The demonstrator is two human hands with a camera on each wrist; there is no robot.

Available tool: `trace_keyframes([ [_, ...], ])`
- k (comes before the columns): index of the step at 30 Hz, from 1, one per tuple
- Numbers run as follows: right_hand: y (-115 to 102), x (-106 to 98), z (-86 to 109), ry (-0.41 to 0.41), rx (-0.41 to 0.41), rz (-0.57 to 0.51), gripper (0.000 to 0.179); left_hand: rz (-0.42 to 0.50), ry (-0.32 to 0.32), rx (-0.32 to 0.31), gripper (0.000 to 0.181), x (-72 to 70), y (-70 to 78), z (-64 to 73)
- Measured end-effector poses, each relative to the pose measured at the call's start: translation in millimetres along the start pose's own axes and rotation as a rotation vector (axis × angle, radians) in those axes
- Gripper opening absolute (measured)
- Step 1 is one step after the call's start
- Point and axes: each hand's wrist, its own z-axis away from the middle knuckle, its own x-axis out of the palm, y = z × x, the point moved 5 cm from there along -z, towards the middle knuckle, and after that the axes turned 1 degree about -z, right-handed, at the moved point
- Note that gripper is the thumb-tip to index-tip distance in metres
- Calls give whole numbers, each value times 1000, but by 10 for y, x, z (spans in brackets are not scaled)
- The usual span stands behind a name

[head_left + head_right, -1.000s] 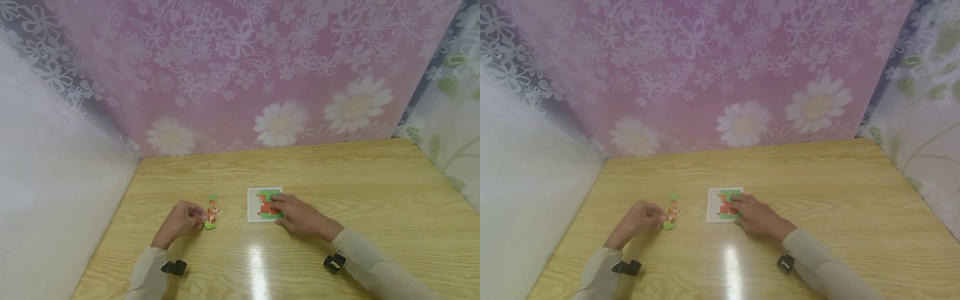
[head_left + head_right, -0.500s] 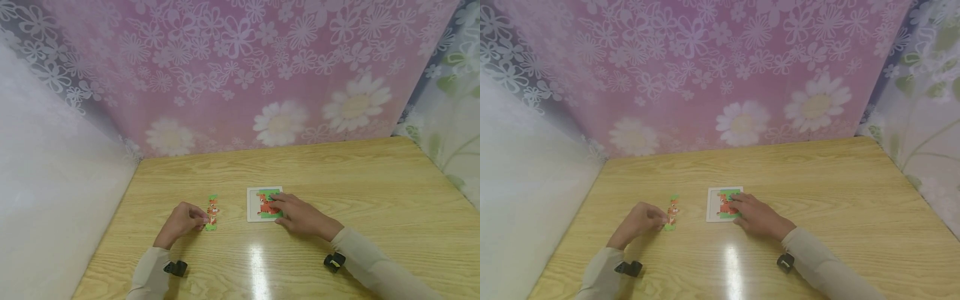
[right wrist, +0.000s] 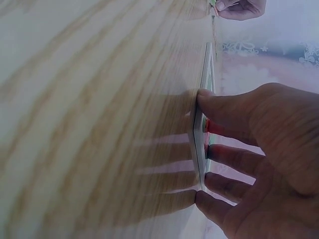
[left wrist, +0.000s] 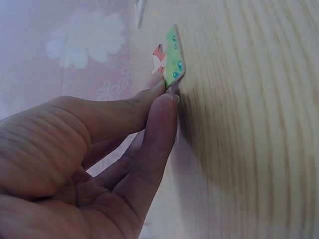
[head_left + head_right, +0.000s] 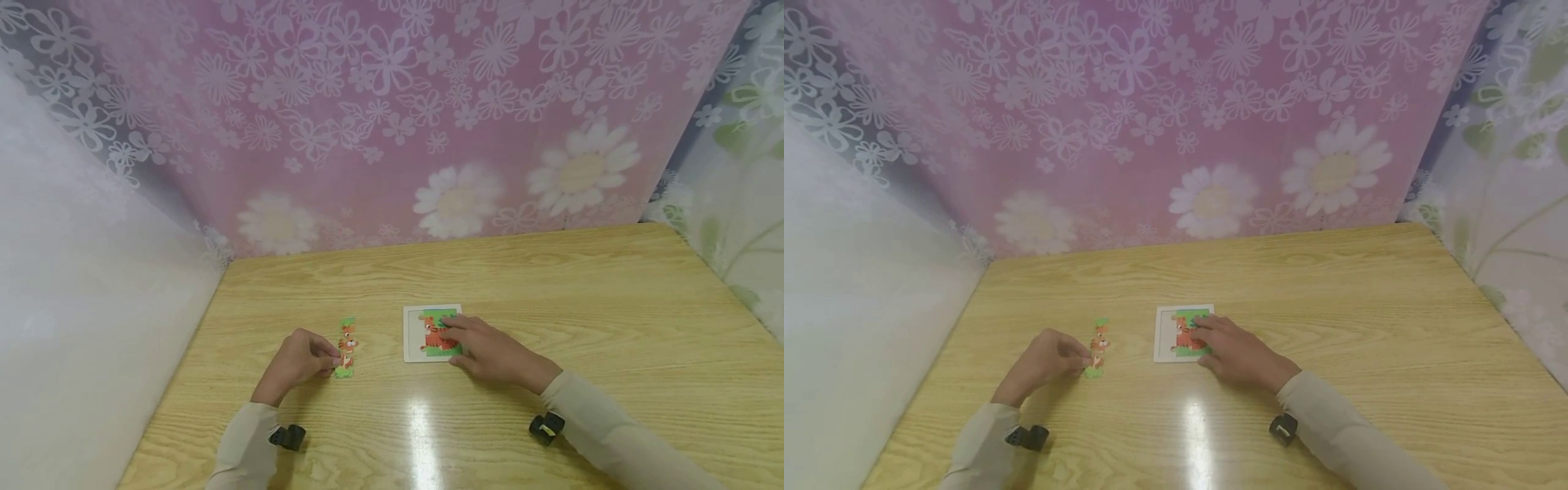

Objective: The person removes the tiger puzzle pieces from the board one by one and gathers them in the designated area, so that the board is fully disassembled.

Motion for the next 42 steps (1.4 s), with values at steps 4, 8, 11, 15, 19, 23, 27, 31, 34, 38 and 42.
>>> trace_keyframes([
  [4, -1, 5, 8, -4, 5, -1, 47, -14, 3, 1, 9, 0, 11, 2],
  [8, 8, 3, 1, 0, -4, 2, 47, -17, 4, 0, 9, 2, 4, -5],
  [11, 17, -1, -5, 6, -9, 5, 47, -25, 7, 4, 10, 5, -1, -14],
  [15, 24, 0, -6, 10, -7, 5, 46, -35, 10, 15, 9, 5, 15, -17],
  [19, 27, -4, -3, 12, -1, 11, 47, -62, 11, 28, 7, -2, 60, -16],
  [23, 33, -13, -6, 12, -1, 17, 47, -88, 8, 44, 6, -1, 125, -33],
  [27, 35, -14, -6, 5, -7, 17, 46, -83, 4, 63, 5, 13, 212, -77],
  [31, 29, -23, -2, 0, -8, 23, 46, -97, -2, 124, 7, 56, 338, -152],
  [34, 22, -24, 4, -5, -9, 31, 46, -129, -11, 172, 7, 113, 450, -212],
  [38, 10, -11, 5, -7, -11, 31, 47, -154, -11, 179, 4, 198, 591, -297],
  [42, 6, -1, 9, -1, -6, 33, 48, -188, -12, 178, 5, 301, 739, -391],
])
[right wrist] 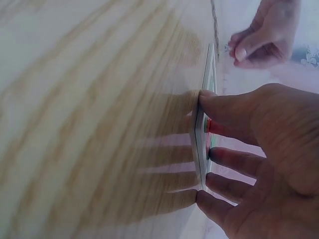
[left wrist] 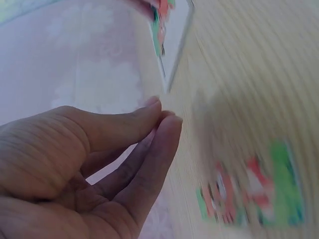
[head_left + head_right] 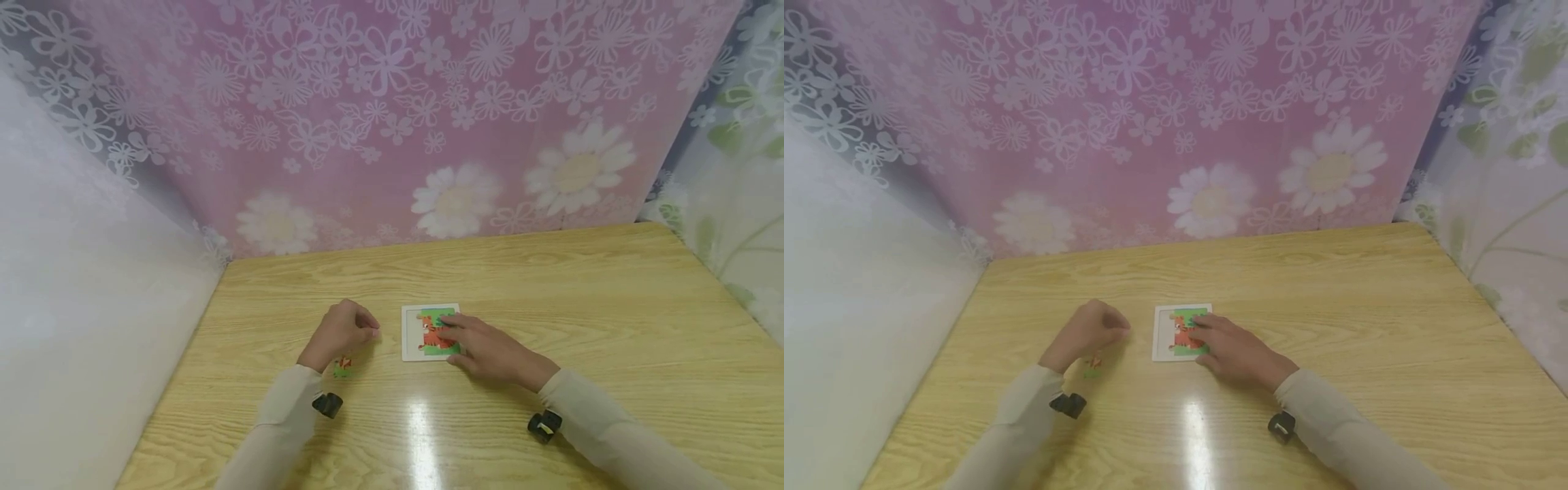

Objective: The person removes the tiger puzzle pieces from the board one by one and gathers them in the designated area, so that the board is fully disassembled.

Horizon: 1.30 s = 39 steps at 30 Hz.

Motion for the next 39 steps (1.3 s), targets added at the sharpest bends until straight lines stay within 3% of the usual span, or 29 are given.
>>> trace_keyframes([
  [8, 0, 3, 4, -2, 6, -3, 48, -13, 13, 58, 8, 184, 232, -232],
  [16, 9, -26, 6, -5, 19, -17, 48, 13, 47, 32, 8, 352, 361, -395],
  [27, 40, 33, -22, -17, 3, -46, 47, 27, 28, -36, 7, 473, 410, -480],
  [33, 36, 25, -26, -11, -4, -34, 44, 27, 11, -46, 6, 485, 451, -484],
  [39, 32, 20, -24, -5, -11, -20, 44, 16, 35, -39, 6, 486, 464, -492],
])
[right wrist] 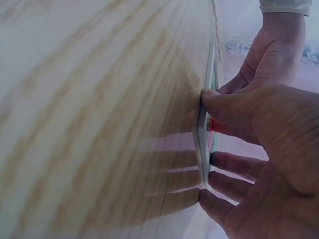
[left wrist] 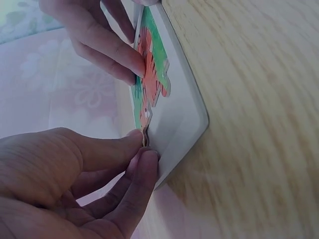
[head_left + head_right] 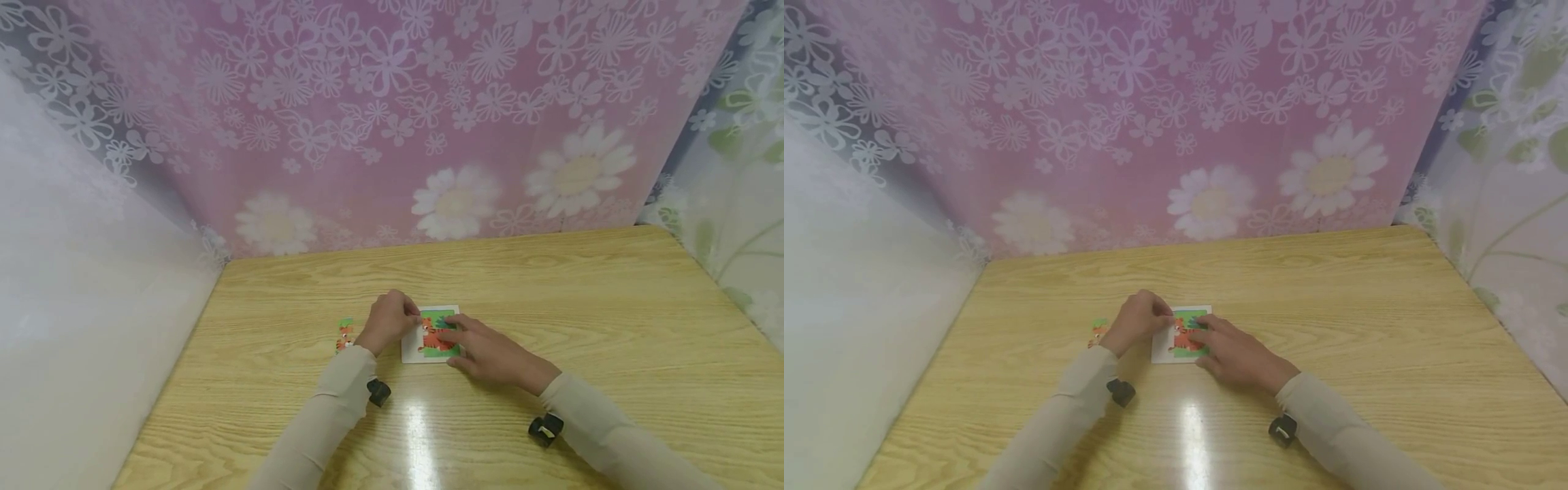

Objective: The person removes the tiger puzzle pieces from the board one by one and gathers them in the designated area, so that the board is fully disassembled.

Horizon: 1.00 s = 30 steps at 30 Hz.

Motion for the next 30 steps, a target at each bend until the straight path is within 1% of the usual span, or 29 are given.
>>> trace_keyframes([
  [7, 1, -1, 0, -16, 25, -9, 46, 3, 22, 2, 7, 5, -25, 2],
  [14, -6, -9, -4, -10, 26, 10, 46, 7, 31, 18, 8, 2, -34, -9],
  [23, -23, -6, -8, -24, 33, 13, 48, 21, 37, 22, 6, -5, -44, 7],
  [27, -24, -6, -3, -18, 24, 21, 47, 24, 33, 23, 7, 2, -54, 4],
  [30, -22, -9, -2, -14, 20, 23, 47, 35, 41, 36, 7, -2, -54, 2],
])
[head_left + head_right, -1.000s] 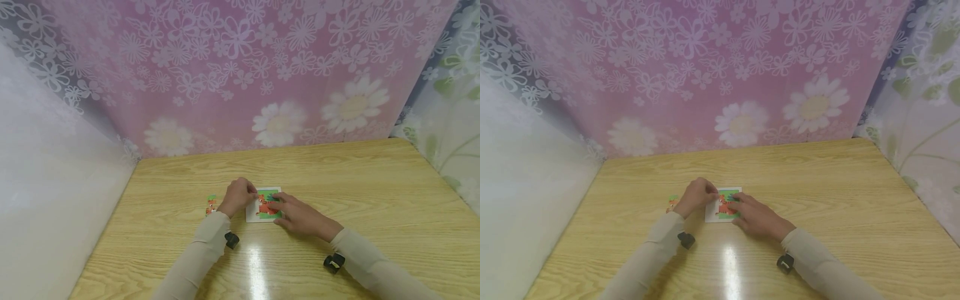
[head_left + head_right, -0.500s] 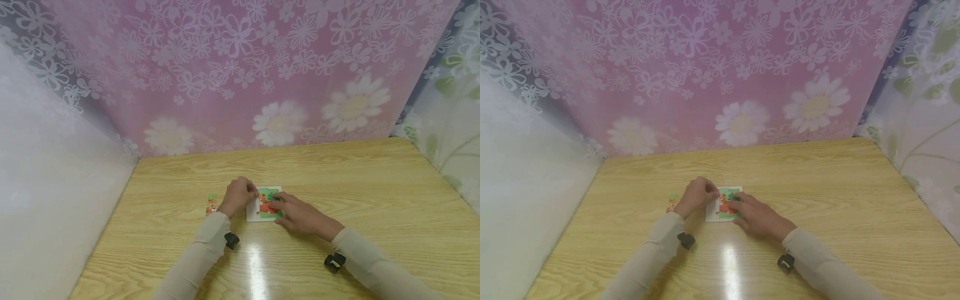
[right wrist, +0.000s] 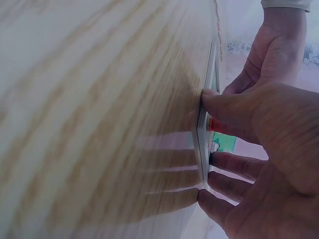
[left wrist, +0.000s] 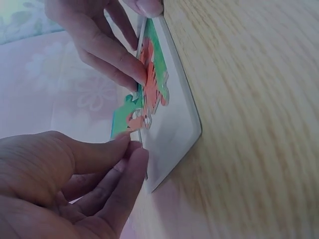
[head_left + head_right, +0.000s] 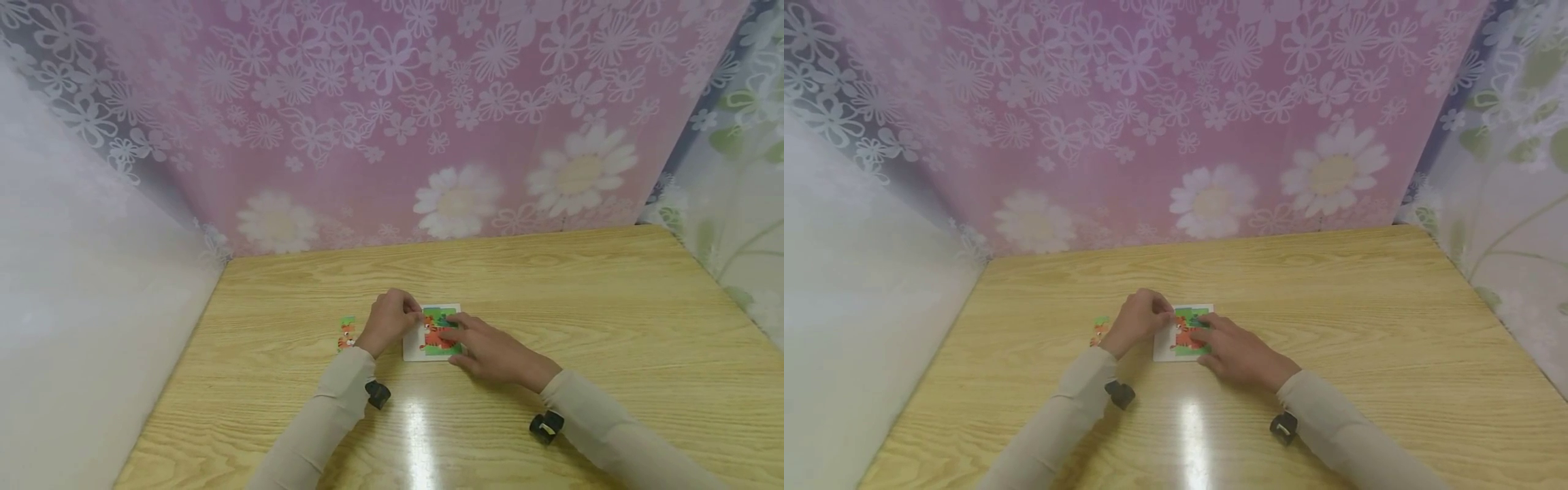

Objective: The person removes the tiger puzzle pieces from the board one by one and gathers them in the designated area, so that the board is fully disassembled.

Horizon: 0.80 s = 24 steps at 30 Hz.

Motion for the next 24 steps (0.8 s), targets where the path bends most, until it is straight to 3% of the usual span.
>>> trace_keyframes([
  [12, 7, 6, -3, 4, -6, 11, 47, 42, 48, 40, 6, -106, -95, 86],
  [24, 23, 17, 12, 8, -7, 6, 47, 45, 79, 15, 8, -420, -312, 215],
])
